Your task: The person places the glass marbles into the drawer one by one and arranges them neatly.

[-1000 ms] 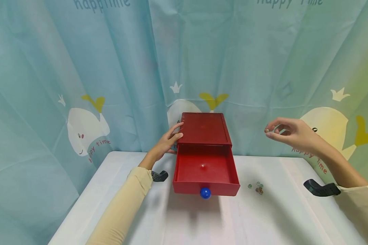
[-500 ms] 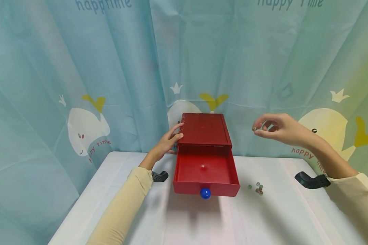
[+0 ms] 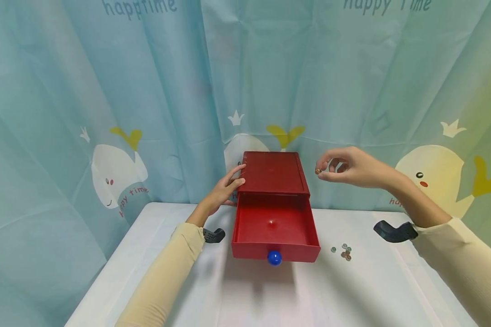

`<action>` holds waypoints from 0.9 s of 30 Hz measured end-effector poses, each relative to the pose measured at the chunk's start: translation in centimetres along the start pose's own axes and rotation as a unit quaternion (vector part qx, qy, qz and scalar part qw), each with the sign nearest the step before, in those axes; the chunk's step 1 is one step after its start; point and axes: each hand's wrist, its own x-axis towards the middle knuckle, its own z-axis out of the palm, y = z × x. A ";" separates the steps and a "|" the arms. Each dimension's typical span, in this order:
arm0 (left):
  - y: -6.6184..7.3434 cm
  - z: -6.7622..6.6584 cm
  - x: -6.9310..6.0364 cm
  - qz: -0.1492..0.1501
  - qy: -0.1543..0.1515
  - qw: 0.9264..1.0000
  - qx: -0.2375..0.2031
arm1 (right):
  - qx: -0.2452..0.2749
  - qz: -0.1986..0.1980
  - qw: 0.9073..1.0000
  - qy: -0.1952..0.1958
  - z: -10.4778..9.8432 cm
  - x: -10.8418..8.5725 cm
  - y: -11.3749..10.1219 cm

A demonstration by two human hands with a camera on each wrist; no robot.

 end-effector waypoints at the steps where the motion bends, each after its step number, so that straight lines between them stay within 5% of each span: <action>1: 0.0 0.0 0.0 -0.001 0.000 1.000 0.000 | 0.000 -0.001 1.000 -0.003 0.1 0.2 -0.1; 27: 0.1 0.0 -0.2 0.004 0.001 1.000 -0.003 | 0.024 -0.086 0.993 -0.082 3.4 8.0 -4.4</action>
